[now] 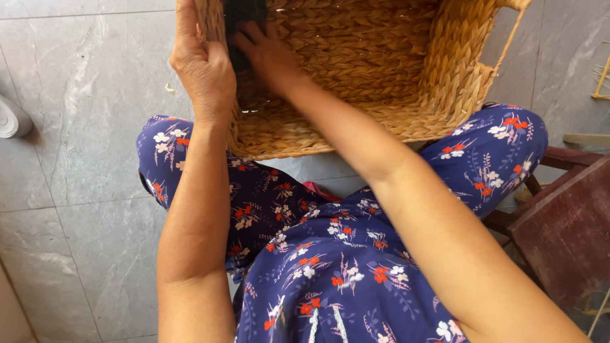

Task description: The person sits on the floor and wipes the interior and exterior surfaces of a woven basket using a green cloth. They rotate the basket to reach different sides and continue wiping until the basket appears clean.

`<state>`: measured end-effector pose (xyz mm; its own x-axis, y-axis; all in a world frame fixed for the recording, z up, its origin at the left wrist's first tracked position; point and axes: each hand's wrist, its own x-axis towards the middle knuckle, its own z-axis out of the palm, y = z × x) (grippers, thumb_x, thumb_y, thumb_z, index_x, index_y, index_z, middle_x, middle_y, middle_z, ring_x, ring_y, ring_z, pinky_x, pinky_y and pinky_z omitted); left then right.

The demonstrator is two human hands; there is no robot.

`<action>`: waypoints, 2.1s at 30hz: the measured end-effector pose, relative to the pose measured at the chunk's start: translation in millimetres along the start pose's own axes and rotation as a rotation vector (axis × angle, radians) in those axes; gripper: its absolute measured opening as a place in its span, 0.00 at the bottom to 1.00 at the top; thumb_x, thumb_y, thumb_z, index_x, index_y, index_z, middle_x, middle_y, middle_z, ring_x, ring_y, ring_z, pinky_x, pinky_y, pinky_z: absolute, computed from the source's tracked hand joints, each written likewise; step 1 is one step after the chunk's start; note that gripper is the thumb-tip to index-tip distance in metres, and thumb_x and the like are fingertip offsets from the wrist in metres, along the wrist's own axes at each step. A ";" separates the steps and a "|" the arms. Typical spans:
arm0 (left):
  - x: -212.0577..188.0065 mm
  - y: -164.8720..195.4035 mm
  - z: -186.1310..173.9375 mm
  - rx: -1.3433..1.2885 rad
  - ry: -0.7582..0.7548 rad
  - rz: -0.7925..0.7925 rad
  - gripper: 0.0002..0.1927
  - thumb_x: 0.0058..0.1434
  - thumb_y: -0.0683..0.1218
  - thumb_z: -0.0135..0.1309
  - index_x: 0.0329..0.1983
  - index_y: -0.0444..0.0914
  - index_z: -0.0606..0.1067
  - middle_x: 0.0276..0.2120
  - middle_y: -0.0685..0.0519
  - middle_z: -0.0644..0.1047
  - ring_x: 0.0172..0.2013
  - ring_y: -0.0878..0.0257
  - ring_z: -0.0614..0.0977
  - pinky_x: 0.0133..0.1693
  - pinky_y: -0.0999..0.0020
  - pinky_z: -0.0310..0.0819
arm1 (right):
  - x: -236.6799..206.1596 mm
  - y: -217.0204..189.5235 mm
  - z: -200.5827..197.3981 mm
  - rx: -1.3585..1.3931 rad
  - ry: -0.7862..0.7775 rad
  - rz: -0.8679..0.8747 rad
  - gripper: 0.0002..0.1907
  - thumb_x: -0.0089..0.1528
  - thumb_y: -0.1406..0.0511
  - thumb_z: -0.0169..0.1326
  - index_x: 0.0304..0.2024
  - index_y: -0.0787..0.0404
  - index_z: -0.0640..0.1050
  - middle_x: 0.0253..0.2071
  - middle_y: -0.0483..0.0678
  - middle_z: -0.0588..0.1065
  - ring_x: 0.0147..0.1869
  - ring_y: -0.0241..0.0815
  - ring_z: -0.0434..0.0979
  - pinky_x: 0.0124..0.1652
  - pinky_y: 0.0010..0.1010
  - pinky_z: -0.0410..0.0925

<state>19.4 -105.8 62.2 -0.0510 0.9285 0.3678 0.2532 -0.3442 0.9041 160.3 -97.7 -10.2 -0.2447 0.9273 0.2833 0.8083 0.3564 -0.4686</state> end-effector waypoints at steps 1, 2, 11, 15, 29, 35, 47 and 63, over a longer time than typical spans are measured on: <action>0.0 -0.2 0.4 -0.006 -0.010 0.000 0.39 0.59 0.26 0.40 0.74 0.42 0.66 0.57 0.46 0.84 0.52 0.65 0.86 0.52 0.71 0.80 | -9.7 13.6 -9.7 -0.038 -0.086 -0.008 0.28 0.50 0.73 0.59 0.53 0.52 0.77 0.60 0.51 0.67 0.65 0.71 0.60 0.48 0.52 0.71; 1.9 -0.4 2.2 -0.017 -0.016 0.011 0.39 0.59 0.26 0.40 0.74 0.42 0.66 0.59 0.46 0.84 0.54 0.65 0.86 0.53 0.71 0.80 | -16.5 34.8 -23.1 -0.084 -0.164 -0.023 0.28 0.51 0.73 0.58 0.53 0.49 0.78 0.59 0.50 0.67 0.68 0.70 0.59 0.46 0.52 0.71; 16.1 16.8 13.2 -0.017 -0.024 0.111 0.38 0.64 0.25 0.40 0.76 0.43 0.62 0.71 0.49 0.73 0.69 0.62 0.75 0.68 0.68 0.71 | -119.7 176.8 -133.7 -0.409 -0.257 0.709 0.33 0.49 0.72 0.61 0.57 0.51 0.72 0.66 0.58 0.59 0.68 0.71 0.59 0.53 0.56 0.67; 19.9 25.2 11.5 -0.009 -0.041 -0.044 0.42 0.59 0.26 0.38 0.76 0.46 0.63 0.67 0.51 0.76 0.59 0.67 0.82 0.56 0.73 0.77 | -122.0 199.7 -127.1 -0.541 -0.187 0.797 0.33 0.55 0.70 0.62 0.63 0.57 0.68 0.67 0.63 0.58 0.65 0.74 0.63 0.55 0.56 0.69; 19.4 10.9 9.0 -0.020 -0.027 0.155 0.38 0.73 0.25 0.44 0.79 0.48 0.61 0.71 0.52 0.73 0.63 0.65 0.80 0.61 0.72 0.77 | -44.8 82.5 -39.9 -0.212 -0.515 0.758 0.36 0.60 0.65 0.59 0.68 0.66 0.63 0.70 0.76 0.55 0.55 0.73 0.78 0.52 0.51 0.74; 12.9 -7.6 4.0 -0.095 -0.007 0.021 0.43 0.61 0.25 0.36 0.78 0.46 0.62 0.67 0.49 0.79 0.51 0.70 0.86 0.52 0.75 0.80 | -20.7 7.7 5.0 -0.053 -0.284 0.325 0.31 0.54 0.62 0.66 0.59 0.54 0.71 0.61 0.61 0.63 0.59 0.69 0.71 0.48 0.55 0.72; 6.7 -11.8 3.2 -0.032 0.008 0.030 0.31 0.63 0.26 0.41 0.67 0.39 0.74 0.36 0.53 0.82 0.30 0.72 0.75 0.38 0.72 0.74 | -134.2 144.6 -111.7 -0.380 -0.507 0.312 0.27 0.58 0.69 0.60 0.59 0.50 0.74 0.62 0.63 0.65 0.60 0.69 0.72 0.52 0.55 0.70; 15.0 23.6 4.6 -0.042 -0.024 0.060 0.41 0.60 0.25 0.38 0.76 0.43 0.62 0.67 0.44 0.76 0.61 0.62 0.82 0.54 0.72 0.76 | -65.0 70.5 -30.6 -0.131 -0.751 0.427 0.19 0.53 0.63 0.61 0.45 0.65 0.82 0.47 0.64 0.79 0.50 0.62 0.79 0.49 0.50 0.72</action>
<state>29.0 -99.4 88.0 -0.0133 0.9088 0.4169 0.2147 -0.4046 0.8889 249.5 -136.4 -36.0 -0.1579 0.8249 -0.5428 0.9552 -0.0118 -0.2958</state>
